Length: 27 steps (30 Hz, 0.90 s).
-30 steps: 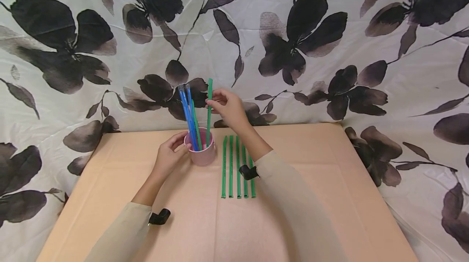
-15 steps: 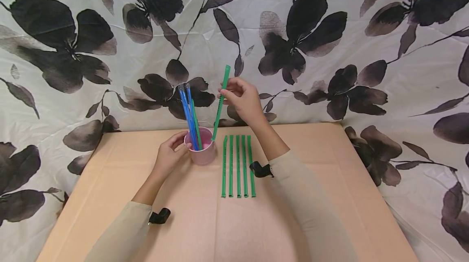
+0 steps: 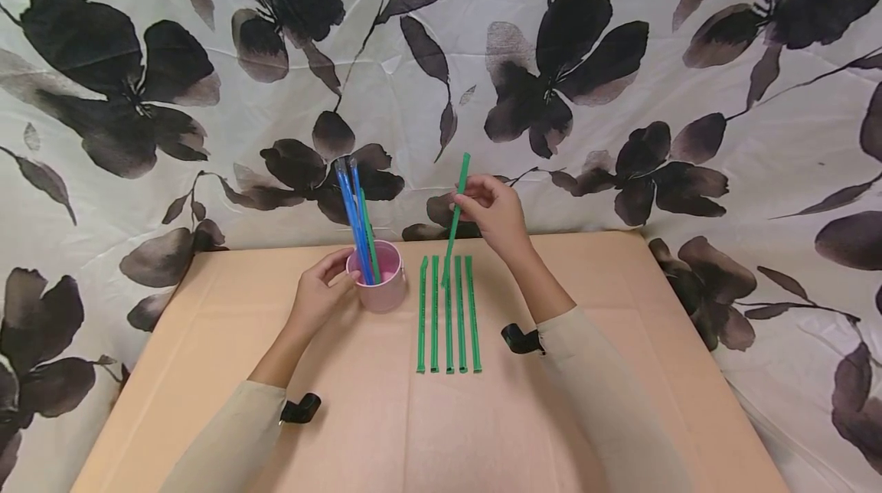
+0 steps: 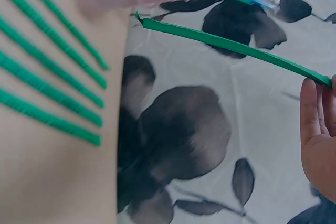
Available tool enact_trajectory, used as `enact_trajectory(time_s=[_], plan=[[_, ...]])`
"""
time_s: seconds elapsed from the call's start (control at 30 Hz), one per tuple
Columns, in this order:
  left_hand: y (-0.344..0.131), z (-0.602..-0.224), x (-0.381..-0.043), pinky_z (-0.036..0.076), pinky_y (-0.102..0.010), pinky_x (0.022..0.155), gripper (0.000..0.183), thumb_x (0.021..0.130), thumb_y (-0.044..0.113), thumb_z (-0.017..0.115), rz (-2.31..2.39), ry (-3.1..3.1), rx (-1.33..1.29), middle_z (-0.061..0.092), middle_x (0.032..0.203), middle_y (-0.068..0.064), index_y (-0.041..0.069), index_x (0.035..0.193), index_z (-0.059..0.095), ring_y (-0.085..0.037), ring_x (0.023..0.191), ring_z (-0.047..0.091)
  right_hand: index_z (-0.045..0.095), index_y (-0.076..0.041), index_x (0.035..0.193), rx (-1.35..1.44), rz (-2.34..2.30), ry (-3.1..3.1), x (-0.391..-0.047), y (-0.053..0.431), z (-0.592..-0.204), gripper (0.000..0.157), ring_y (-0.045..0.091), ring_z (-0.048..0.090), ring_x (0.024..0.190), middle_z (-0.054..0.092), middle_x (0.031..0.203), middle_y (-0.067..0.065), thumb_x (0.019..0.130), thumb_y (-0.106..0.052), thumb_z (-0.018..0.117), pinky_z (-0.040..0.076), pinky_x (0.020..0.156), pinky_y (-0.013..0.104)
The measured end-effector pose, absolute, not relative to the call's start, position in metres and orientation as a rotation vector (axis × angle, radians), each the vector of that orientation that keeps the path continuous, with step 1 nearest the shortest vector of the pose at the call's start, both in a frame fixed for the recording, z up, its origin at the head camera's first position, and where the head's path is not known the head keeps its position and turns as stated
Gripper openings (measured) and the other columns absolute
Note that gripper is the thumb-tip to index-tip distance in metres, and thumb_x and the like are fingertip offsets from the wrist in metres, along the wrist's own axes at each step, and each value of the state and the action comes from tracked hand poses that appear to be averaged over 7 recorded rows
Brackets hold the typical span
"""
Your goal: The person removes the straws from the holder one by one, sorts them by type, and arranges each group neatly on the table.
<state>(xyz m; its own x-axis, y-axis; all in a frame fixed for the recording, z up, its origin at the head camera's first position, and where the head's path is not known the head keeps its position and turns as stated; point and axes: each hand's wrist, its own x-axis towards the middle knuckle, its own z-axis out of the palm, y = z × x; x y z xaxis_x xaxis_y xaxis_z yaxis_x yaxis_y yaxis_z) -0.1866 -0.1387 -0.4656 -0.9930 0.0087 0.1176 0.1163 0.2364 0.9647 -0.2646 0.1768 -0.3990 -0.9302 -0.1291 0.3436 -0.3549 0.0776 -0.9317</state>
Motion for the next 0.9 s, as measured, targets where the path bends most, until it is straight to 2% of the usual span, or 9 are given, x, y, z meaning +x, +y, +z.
enact_trajectory(time_s=[0.23, 0.5, 0.67, 0.77, 0.9], plan=[[-0.14, -0.466, -0.186, 0.045, -0.051, 0.116, 0.049, 0.095, 0.001, 0.071, -1.91, -2.391, -0.124, 0.057, 0.144, -0.029, -0.009, 0.14, 0.056, -0.043, 0.136, 0.056, 0.065, 0.001, 0.123, 0.42, 1.856, -2.329, -0.259, 0.197, -0.422, 0.029, 0.025, 0.075, 0.095, 0.069, 0.104, 0.012, 0.099, -0.014, 0.07, 0.066, 0.079, 0.027], [-0.141, -0.477, -0.191, 0.044, -0.053, 0.116, 0.049, 0.094, -0.001, 0.071, -1.929, -2.372, -0.112, 0.057, 0.144, -0.03, -0.009, 0.14, 0.056, -0.044, 0.136, 0.055, 0.062, 0.004, 0.127, 0.285, 1.784, -2.45, -0.257, 0.215, -0.449, 0.033, 0.003, 0.069, 0.082, 0.067, 0.104, 0.01, 0.099, -0.013, 0.07, 0.067, 0.077, 0.034], [-0.146, -0.498, -0.2, 0.046, -0.051, 0.116, 0.05, 0.095, 0.004, 0.072, -1.944, -2.338, -0.103, 0.057, 0.146, -0.025, -0.004, 0.142, 0.057, -0.04, 0.138, 0.054, 0.064, 0.003, 0.124, 0.139, 1.708, -2.55, -0.259, 0.22, -0.467, 0.031, 0.002, 0.067, 0.078, 0.068, 0.106, 0.016, 0.098, -0.012, 0.072, 0.067, 0.078, 0.042], [-0.147, -0.503, -0.202, 0.048, -0.047, 0.115, 0.05, 0.095, 0.008, 0.075, -1.931, -2.331, -0.118, 0.059, 0.145, -0.022, 0.0, 0.141, 0.06, -0.037, 0.137, 0.056, 0.064, 0.003, 0.123, 0.065, 1.648, -2.618, -0.259, 0.221, -0.478, 0.032, 0.003, 0.066, 0.078, 0.07, 0.108, 0.019, 0.097, -0.013, 0.072, 0.067, 0.077, 0.041], [-0.147, -0.504, -0.202, 0.048, -0.047, 0.114, 0.051, 0.094, 0.008, 0.075, -1.948, -2.328, -0.12, 0.058, 0.145, -0.022, -0.001, 0.142, 0.059, -0.038, 0.136, 0.056, 0.065, 0.003, 0.122, -0.006, 1.6, -2.704, -0.259, 0.223, -0.492, 0.032, 0.005, 0.066, 0.077, 0.071, 0.11, 0.02, 0.097, -0.014, 0.073, 0.067, 0.075, 0.039]])
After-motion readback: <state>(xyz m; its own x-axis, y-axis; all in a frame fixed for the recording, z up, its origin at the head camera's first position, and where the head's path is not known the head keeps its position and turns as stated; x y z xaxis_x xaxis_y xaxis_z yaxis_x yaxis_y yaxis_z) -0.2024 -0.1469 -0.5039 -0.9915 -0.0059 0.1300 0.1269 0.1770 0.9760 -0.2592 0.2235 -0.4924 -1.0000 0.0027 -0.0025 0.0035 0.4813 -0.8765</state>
